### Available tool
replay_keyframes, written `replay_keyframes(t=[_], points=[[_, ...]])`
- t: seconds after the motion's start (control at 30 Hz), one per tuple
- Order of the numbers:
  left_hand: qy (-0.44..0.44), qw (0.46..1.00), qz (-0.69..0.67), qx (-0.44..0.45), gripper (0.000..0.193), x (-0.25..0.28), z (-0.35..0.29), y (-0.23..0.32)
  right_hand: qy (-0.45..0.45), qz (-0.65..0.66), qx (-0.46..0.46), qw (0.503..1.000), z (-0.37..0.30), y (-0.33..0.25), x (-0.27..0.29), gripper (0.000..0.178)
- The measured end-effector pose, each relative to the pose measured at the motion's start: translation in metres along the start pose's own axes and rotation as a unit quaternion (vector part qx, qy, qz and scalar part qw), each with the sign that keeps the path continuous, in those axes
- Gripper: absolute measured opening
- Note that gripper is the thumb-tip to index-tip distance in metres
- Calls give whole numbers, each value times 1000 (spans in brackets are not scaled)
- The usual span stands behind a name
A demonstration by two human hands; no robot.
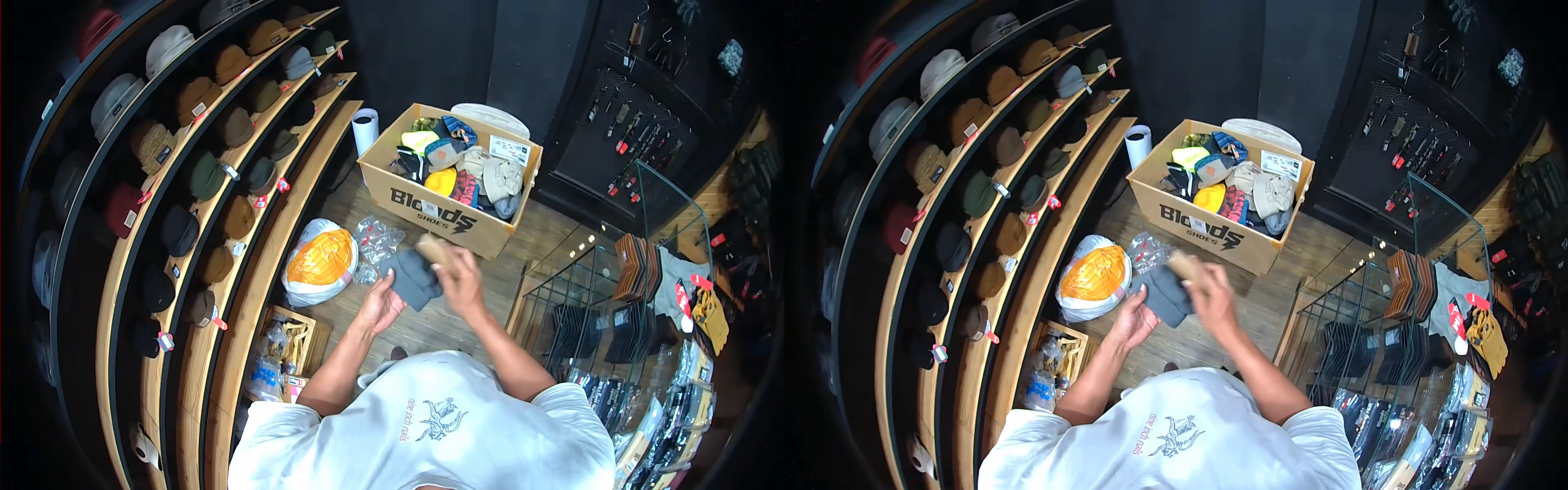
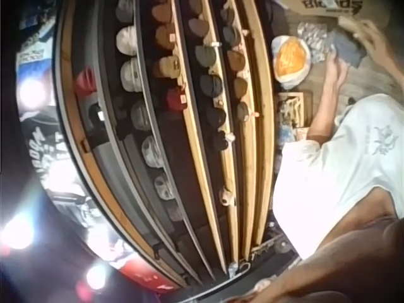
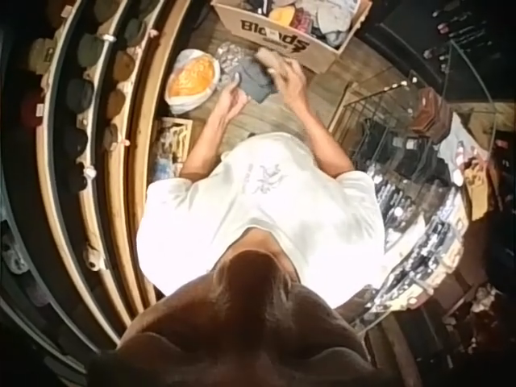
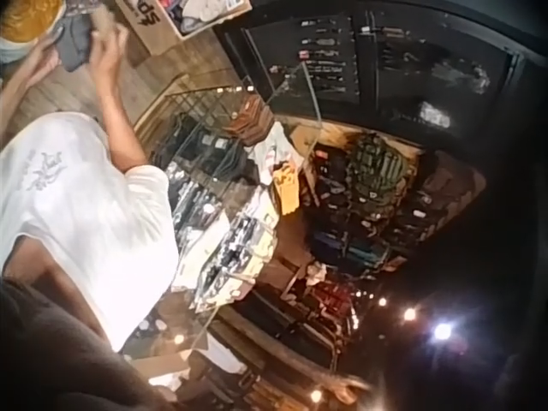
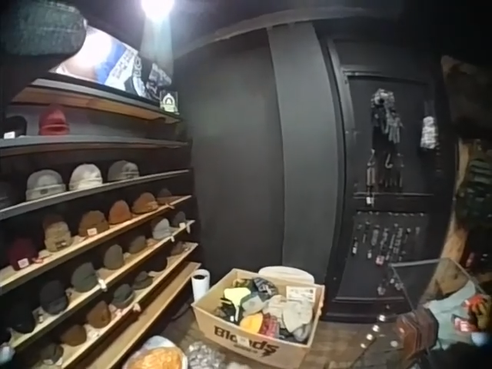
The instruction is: Removing beanies from a shipping box, cleaning them with a handheld brush, and organizing them onto retail display shelves.
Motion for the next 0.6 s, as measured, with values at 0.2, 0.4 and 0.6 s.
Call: replay_keyframes(t=[0.2,0.4,0.6], points=[[-25,1000,18,5,52,-15,0,10,28,-86,-4,996,1,45,18,42],[-75,972,-214,59,67,3,0,0,51,-25,-2,998,19,7,40,46],[53,997,-2,49,58,8,21,-7,45,-22,-11,999,11,13,34,47]])
Point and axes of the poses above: each hand's wrist, its own z-axis towards the middle knuckle, its own x-axis out of the back of the hand, y = z × x, the point moved 2 cm from there along z, towards the middle knuckle, and after that the axes turned 13 degrees about z, right-handed, at the moved point
